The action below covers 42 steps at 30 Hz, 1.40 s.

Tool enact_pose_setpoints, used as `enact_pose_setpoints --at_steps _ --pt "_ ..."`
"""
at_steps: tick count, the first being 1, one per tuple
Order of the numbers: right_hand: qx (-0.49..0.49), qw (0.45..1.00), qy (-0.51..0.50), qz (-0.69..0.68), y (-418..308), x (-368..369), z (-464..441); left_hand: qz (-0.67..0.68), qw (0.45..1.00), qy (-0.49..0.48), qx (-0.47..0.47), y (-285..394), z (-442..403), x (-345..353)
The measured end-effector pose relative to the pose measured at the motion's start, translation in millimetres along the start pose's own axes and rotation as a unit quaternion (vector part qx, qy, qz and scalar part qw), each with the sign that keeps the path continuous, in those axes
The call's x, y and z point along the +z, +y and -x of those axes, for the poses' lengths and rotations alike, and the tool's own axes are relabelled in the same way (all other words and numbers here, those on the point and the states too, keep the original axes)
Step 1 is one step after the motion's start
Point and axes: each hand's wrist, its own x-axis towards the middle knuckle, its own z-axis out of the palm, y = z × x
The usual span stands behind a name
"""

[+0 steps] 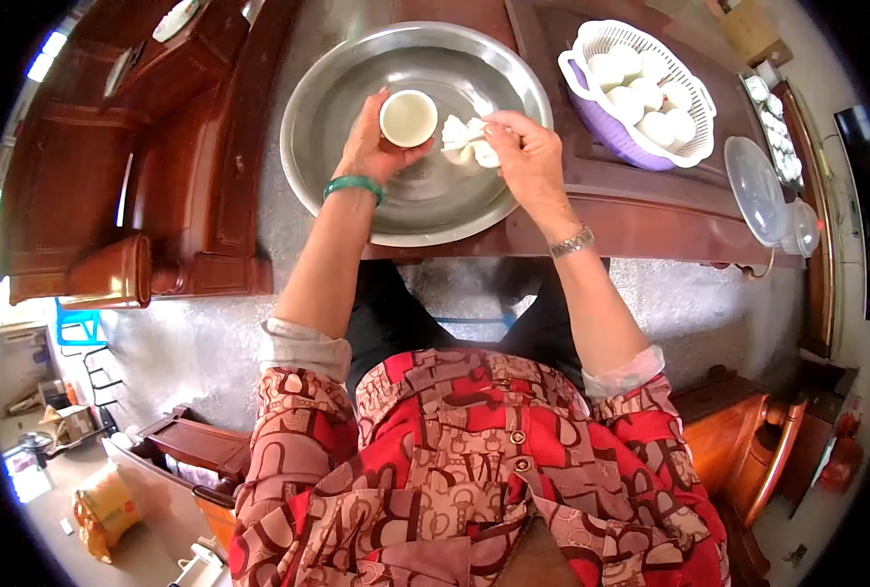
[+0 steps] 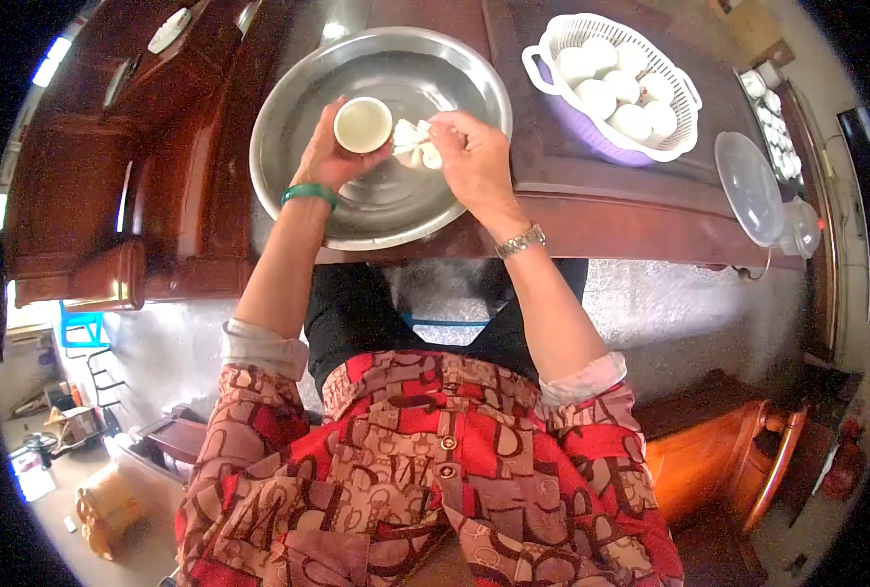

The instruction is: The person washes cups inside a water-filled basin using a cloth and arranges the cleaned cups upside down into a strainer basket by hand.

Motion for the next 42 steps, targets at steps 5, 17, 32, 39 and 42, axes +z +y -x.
enact_pose_setpoints --at_steps 5,17,32,39,42 --pt "-0.031 0.99 -0.008 -0.139 -46.2 5.2 -3.9 -0.019 0.999 -0.027 -0.035 -8.5 -1.4 5.7" --pt "-0.081 0.921 -0.142 0.353 -20.1 32.4 -13.1 -0.172 0.983 -0.001 0.057 -15.1 11.0 21.8" --pt "-0.151 0.918 -0.121 0.346 -14.0 38.0 -23.6 -0.227 0.971 -0.051 0.048 -16.5 15.9 24.6" --pt "0.3 0.849 -0.173 -0.398 -2.4 11.2 -41.0 -0.117 0.98 -0.158 0.021 -7.1 25.0 21.3" --pt "0.259 0.911 -0.15 -0.283 -8.6 12.4 -31.1 -0.188 0.968 -0.147 0.078 -12.3 24.2 24.6"
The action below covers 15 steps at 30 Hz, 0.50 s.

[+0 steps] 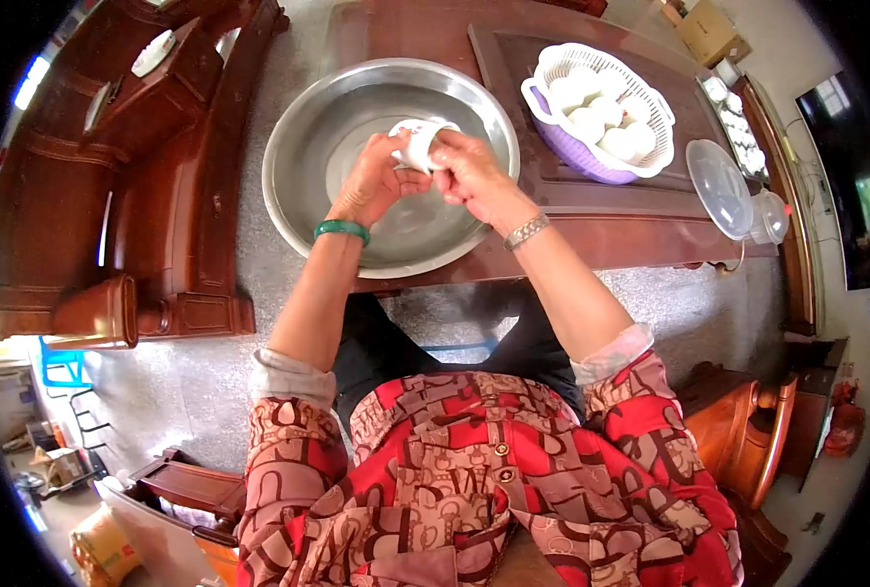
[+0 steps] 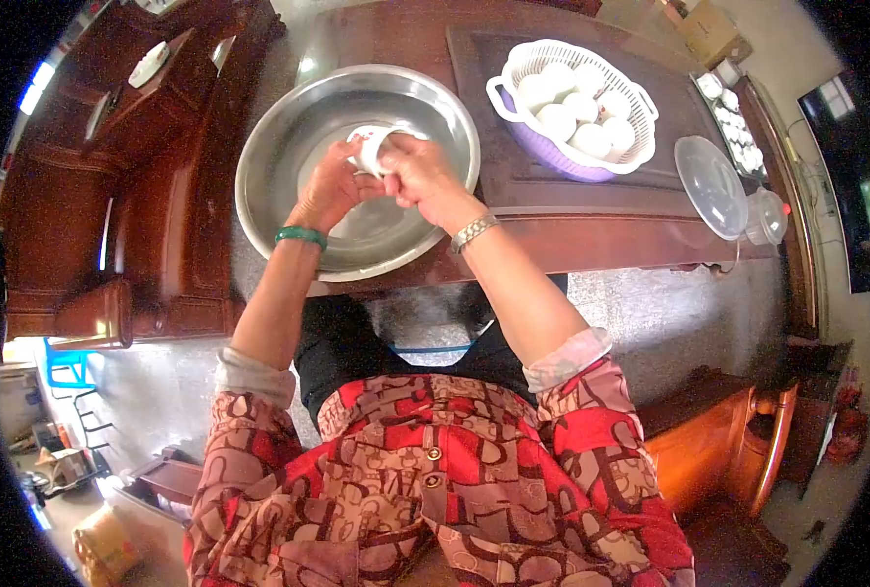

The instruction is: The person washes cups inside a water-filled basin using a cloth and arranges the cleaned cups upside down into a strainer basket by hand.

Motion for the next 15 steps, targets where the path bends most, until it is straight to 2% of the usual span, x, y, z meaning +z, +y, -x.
enact_pose_setpoints --at_steps 1,2,3,4,5,7,8,9,10,11,12,13,15 --pt "0.0 1.0 0.0 0.0 -0.7 3.8 2.3 0.005 1.0 -0.006 0.003 -2.7 -4.1 -4.3" --pt "-0.063 0.981 0.022 0.183 -0.7 7.1 4.4 0.007 1.0 -0.014 0.004 -4.5 -6.5 -7.2" --pt "-0.124 0.924 0.043 0.36 -1.1 8.6 5.2 0.004 1.0 -0.016 0.003 -5.0 -7.9 -8.2" --pt "-0.238 0.829 0.07 0.501 4.7 5.6 0.6 -0.002 0.999 -0.032 0.004 -5.6 -9.9 -8.5" --pt "-0.238 0.83 0.074 0.499 7.4 3.3 0.6 -0.007 0.999 -0.049 0.004 -6.9 -11.3 -8.7" --pt "-0.231 0.761 0.109 0.596 0.0 11.4 5.9 -0.019 0.999 -0.032 -0.01 -7.3 -12.3 -8.0" --pt "-0.275 0.756 0.13 0.579 12.5 8.6 -5.0 -0.029 0.999 -0.012 -0.024 -7.6 -12.3 -8.7" --pt "-0.274 0.757 0.134 0.578 8.2 12.8 -3.0 -0.031 0.999 -0.015 -0.026 -4.3 -9.4 -6.9" --pt "-0.166 0.899 0.083 0.397 3.9 15.4 -0.3 -0.018 0.998 -0.037 -0.038 -1.1 -5.6 -6.2" --pt "-0.047 0.98 0.024 0.189 -0.4 17.1 2.9 -0.004 0.997 -0.058 -0.049 0.9 -1.5 -5.3" --pt "-0.017 0.997 -0.001 0.081 -1.9 13.5 6.8 0.002 0.998 -0.05 -0.024 6.0 7.3 6.9" --pt "-0.016 0.997 0.0 0.078 3.2 9.5 5.7 0.0 0.998 -0.049 -0.027 6.4 7.3 7.3" --pt "0.038 0.98 -0.006 -0.197 13.4 4.1 1.3 0.074 0.992 -0.1 0.015 8.3 3.7 7.0"
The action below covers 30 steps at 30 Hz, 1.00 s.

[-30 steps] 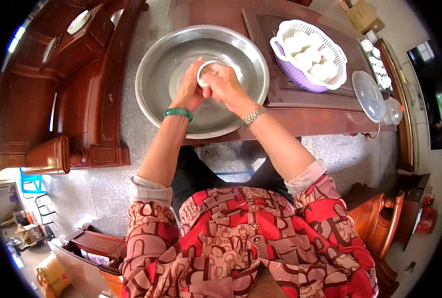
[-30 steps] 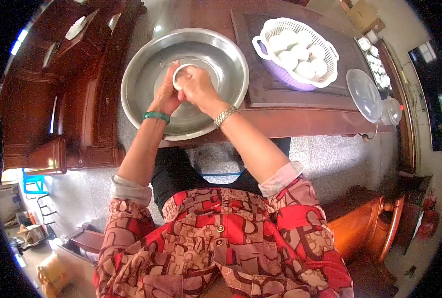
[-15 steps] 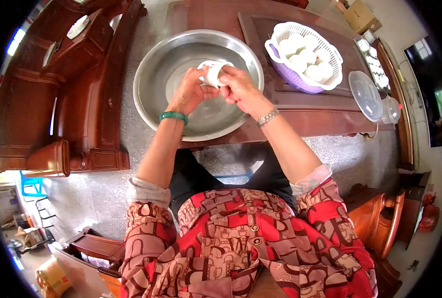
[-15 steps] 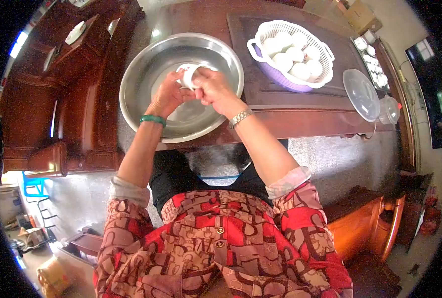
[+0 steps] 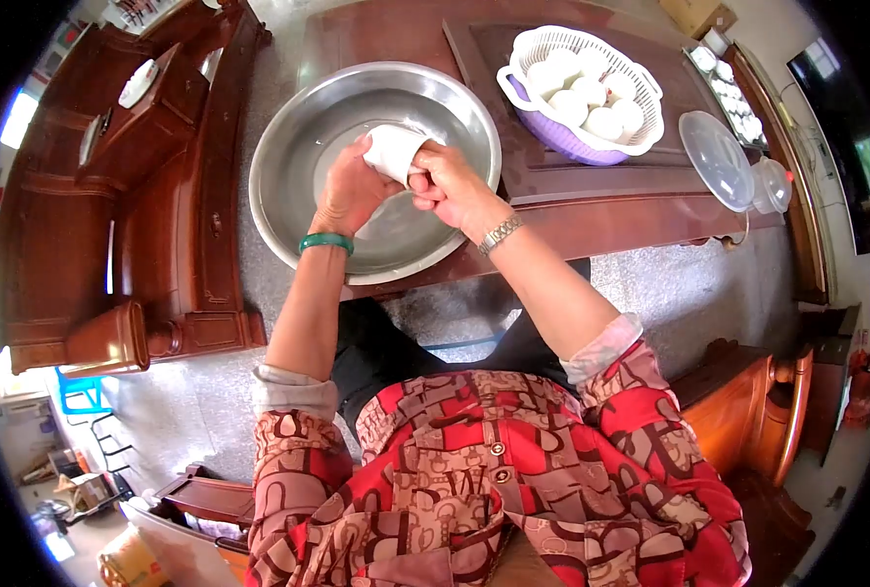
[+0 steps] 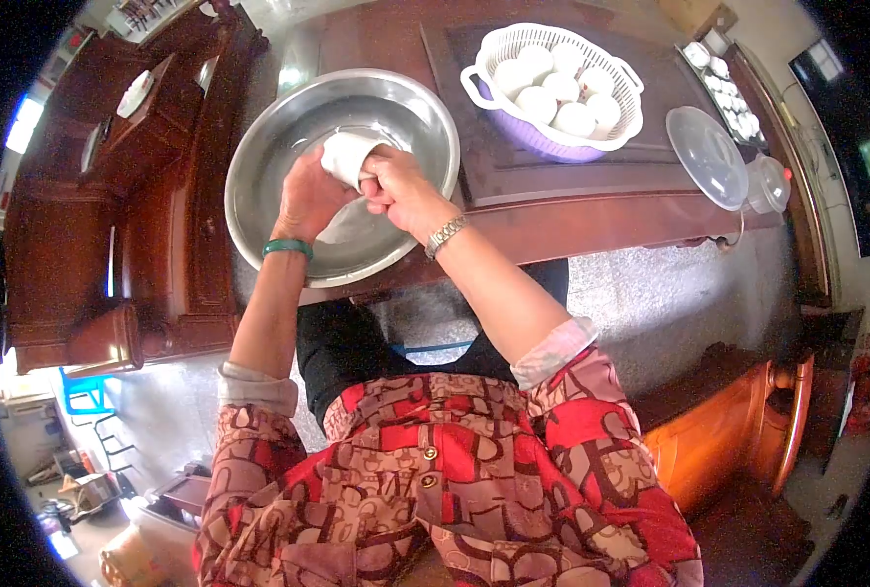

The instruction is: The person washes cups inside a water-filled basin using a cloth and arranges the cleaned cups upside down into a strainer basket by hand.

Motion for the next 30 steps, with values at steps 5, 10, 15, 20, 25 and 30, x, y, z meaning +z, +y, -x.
enact_pose_setpoints --at_steps 5,10,15,20,25,30 --pt "-0.359 0.751 0.107 0.544 16.5 -5.9 -13.6 -0.101 0.995 0.023 -0.002 -9.0 -5.7 -7.1" --pt "-0.273 0.677 0.167 0.663 10.9 12.0 1.0 -0.166 0.976 0.117 -0.076 -11.9 -9.9 -3.1" --pt "0.001 0.99 0.049 0.131 0.0 -3.8 -10.6 -0.015 0.999 0.012 -0.043 -2.8 -8.4 -14.5" --pt "0.002 1.0 -0.002 0.006 3.5 5.8 0.5 0.008 1.0 0.005 0.021 -0.3 -6.4 -5.3" --pt "-0.325 0.681 0.143 0.64 11.8 12.8 1.5 -0.064 0.993 0.081 -0.061 -10.4 -12.8 -16.1" --pt "-0.166 0.901 0.128 0.381 9.3 17.3 -1.7 -0.007 0.998 0.045 -0.044 -13.0 -10.6 -29.8"
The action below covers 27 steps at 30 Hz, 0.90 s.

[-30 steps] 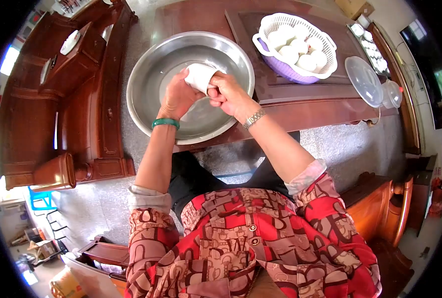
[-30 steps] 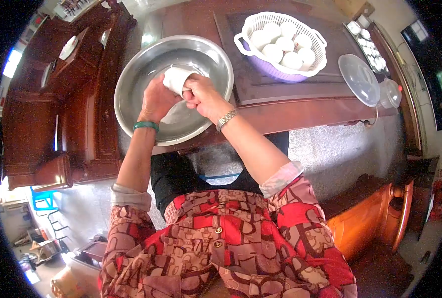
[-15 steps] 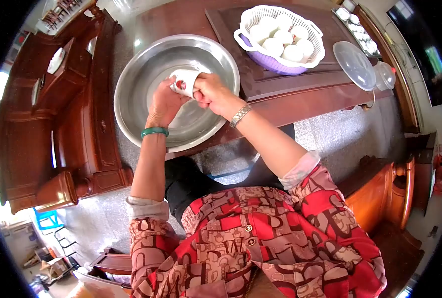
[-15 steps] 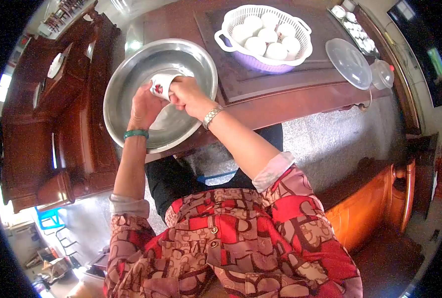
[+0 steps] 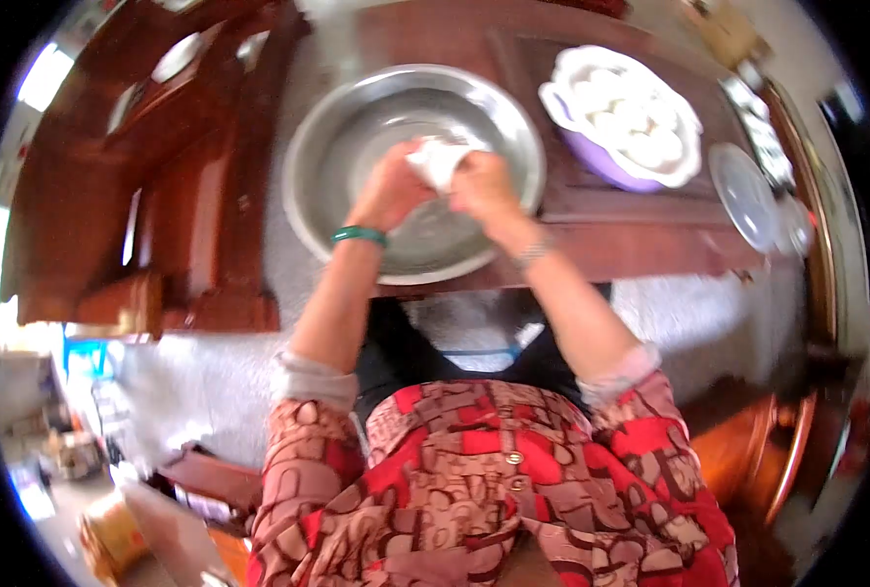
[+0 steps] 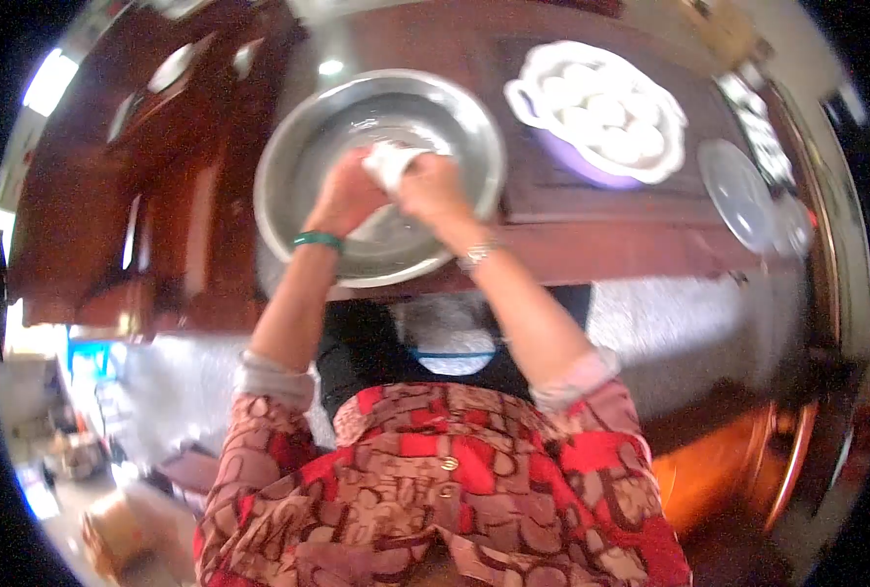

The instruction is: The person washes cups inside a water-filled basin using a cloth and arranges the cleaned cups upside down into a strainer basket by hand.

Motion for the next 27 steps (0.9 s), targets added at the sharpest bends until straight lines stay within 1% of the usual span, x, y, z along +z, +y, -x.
enact_pose_setpoints --at_steps 1,2,3,4,5,6,7,8,9,10,11,12,14,15,16,17,18,19,20,21,22,23,24,25,26,27 --pt "0.068 0.989 -0.034 -0.128 1.7 -6.3 -2.8 0.036 0.998 -0.053 0.013 3.8 4.2 2.3" --pt "0.142 0.956 -0.067 -0.247 4.1 -15.1 -6.2 0.035 0.997 -0.067 0.034 6.0 8.3 3.7" --pt "0.149 0.918 -0.124 -0.345 6.1 -23.8 -7.7 0.039 0.994 -0.078 0.065 7.9 10.2 6.8" --pt "0.159 0.869 -0.173 -0.436 7.5 -24.8 -6.8 0.069 0.989 -0.113 0.059 8.3 4.3 8.6" --pt "0.152 0.895 -0.147 -0.392 -4.6 -17.7 1.8 0.09 0.987 -0.11 0.082 13.5 12.4 21.0" --pt "0.142 0.919 -0.114 -0.348 -16.3 -15.4 7.5 0.087 0.987 -0.103 0.089 14.2 12.6 19.3" --pt "0.119 0.955 -0.108 -0.25 -13.0 -16.4 3.6 0.066 0.99 -0.098 0.078 13.6 11.5 15.6" --pt "0.117 0.954 -0.111 -0.251 2.0 -14.9 -5.5 0.045 0.992 -0.094 0.066 11.7 9.2 12.8" --pt "-0.084 0.996 -0.021 0.022 4.1 -5.6 -8.9 0.013 0.998 -0.045 0.042 8.0 5.4 10.9" --pt "-0.274 0.913 0.074 0.293 5.6 -1.2 -10.6 0.011 0.998 -0.044 0.043 3.2 2.3 10.0" --pt "-0.207 0.914 0.044 0.345 7.7 -7.3 -7.7 -0.007 1.0 -0.011 0.015 -1.6 -2.4 9.5" --pt "-0.211 0.913 0.046 0.346 6.1 -4.9 -6.1 -0.025 0.999 0.021 -0.009 -1.6 -5.9 11.0" --pt "-0.197 0.943 0.067 0.259 10.9 -0.6 -4.9 -0.038 0.998 0.034 -0.023 -2.8 -7.5 7.5" --pt "-0.149 0.978 0.007 0.147 8.6 0.5 -6.2 -0.039 0.999 0.015 -0.03 -0.7 -4.0 5.8" --pt "-0.148 0.978 0.005 0.146 5.3 -3.1 -5.1 -0.041 0.998 -0.004 -0.038 1.7 0.1 4.9" --pt "-0.011 0.999 -0.033 -0.03 -0.6 -9.8 -4.8 -0.042 0.998 -0.002 -0.039 3.2 2.7 6.4" --pt "0.123 0.969 -0.071 -0.204 -9.4 -11.9 -4.0 -0.02 0.999 -0.038 0.013 5.5 3.5 9.4" --pt "0.19 0.921 -0.083 -0.331 -5.9 -14.1 -4.6 -0.001 0.995 -0.074 0.067 8.4 3.3 12.0" --pt "0.195 0.883 -0.121 -0.409 0.3 -16.4 -3.4 -0.008 0.995 -0.068 0.075 10.6 2.8 15.1" --pt "0.208 0.878 -0.104 -0.419 -3.3 -14.5 1.7 0.031 0.99 -0.101 0.096 10.9 3.2 19.1" --pt "0.2 0.884 -0.096 -0.412 -5.5 -11.8 5.6 0.065 0.982 -0.128 0.12 11.1 5.6 20.5" --pt "0.157 0.92 -0.093 -0.348 7.2 -13.0 0.8 0.068 0.985 -0.117 0.111 8.1 5.4 17.3" --pt "0.13 0.966 -0.018 -0.223 -10.8 -4.5 11.4 0.067 0.987 -0.102 0.106 4.4 4.3 12.8" --pt "0.032 0.994 -0.057 -0.085 4.7 -9.6 1.4 0.042 0.993 -0.075 0.075 0.0 2.3 10.4" --pt "-0.022 0.983 0.002 0.181 6.4 -6.7 -7.4 0.02 0.998 -0.051 0.041 -3.3 1.0 8.3" --pt "-0.133 0.95 0.009 0.283 34.9 -13.1 -21.3 0.021 0.999 -0.031 0.029 -1.6 5.1 11.1"
